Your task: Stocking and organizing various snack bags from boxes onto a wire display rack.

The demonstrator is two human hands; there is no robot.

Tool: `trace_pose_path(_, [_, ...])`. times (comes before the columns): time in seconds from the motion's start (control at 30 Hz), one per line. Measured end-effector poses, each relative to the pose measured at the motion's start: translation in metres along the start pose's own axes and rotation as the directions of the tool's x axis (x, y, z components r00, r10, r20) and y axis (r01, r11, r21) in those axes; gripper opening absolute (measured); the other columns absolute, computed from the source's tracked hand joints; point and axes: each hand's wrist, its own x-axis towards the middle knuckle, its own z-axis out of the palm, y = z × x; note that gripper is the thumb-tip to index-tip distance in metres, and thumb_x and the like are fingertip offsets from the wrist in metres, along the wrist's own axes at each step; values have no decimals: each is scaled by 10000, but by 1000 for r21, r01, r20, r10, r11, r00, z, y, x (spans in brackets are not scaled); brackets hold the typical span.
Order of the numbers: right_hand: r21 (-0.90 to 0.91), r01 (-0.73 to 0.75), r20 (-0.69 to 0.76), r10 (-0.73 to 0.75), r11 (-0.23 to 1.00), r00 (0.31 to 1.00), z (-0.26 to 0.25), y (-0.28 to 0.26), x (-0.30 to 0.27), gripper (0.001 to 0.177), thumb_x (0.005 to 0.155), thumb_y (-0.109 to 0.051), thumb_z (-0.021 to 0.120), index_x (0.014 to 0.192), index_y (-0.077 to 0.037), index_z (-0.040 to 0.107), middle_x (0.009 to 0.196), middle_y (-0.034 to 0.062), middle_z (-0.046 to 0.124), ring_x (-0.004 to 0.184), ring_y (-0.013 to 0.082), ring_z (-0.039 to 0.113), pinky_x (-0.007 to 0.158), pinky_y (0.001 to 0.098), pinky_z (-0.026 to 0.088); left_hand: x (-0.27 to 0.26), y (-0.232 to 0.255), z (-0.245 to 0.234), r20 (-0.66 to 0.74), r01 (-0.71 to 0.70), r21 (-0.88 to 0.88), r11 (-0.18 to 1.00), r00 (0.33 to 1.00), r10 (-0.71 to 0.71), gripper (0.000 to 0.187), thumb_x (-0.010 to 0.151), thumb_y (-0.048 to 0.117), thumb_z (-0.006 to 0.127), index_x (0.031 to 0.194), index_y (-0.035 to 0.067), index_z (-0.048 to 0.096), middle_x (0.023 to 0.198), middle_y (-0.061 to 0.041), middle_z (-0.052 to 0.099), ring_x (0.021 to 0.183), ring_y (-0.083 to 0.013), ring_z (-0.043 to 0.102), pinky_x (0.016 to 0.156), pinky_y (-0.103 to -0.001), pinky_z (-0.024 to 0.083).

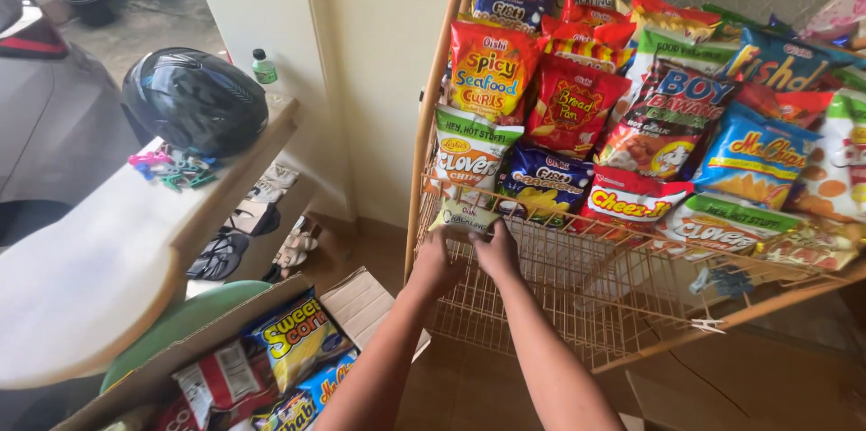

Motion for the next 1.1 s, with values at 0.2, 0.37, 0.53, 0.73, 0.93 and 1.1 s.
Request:
trace_pose_path(0.2, [-125,78,36,-74,989,997,32,19,57,632,911,-333,757,1444,-120,493,1323,181,651,1196,358,637,1028,450,505,27,12,5,132,310,222,924,930,-344,709,765,192,766,1351,1,416,1345,-247,557,1205,-424,603,984,-496,534])
trace_pose_path(0.37, [-69,20,-14,-21,997,1000,51,35,94,727,887,-362,728,1495,-80,447,1391,170,603,1182,321,675,1007,431,526,44,18,1,143,224,453,863,937,-318,901,774,235,756,1511,10,290,1434,-189,493,1255,-399,559,955,-470,552])
trace_pose_path(0.53, [-72,187,-230,-199,980,953,54,48,94,635,870,-302,781,1399,-26,564,1340,211,635,1200,347,631,1021,433,489,40,47,-14,227,148,655,741,897,-380,848,860,309,689,1573,50,311,1543,-148,449,1385,-332,492,985,-434,571])
trace_pose_path(0.73, [127,76,-147,-57,989,987,59,70,98,555,840,-325,750,1302,-39,634,1242,144,763,1148,278,740,1020,387,560,55,2,12,357,40,583,811,885,-300,802,899,213,555,1598,19,213,1674,-155,241,1547,-309,241,1196,-485,322])
trace_pose_path(0.93, [36,498,-244,-475,867,845,74,90,95,856,736,-270,896,1401,60,469,1408,312,528,1302,449,500,1022,538,427,64,-45,35,431,56,528,847,842,-325,833,917,248,488,1614,-18,120,1710,-217,66,1586,-365,98,1271,-449,188])
trace_pose_path(1.1, [-334,263,-372,-383,905,846,63,74,98,494,851,-328,848,1180,-17,649,1198,257,664,1180,407,594,1039,481,493,72,20,-5,488,118,529,840,768,-415,854,932,288,471,1625,1,63,1716,-208,-2,1574,-389,95,1276,-441,164])
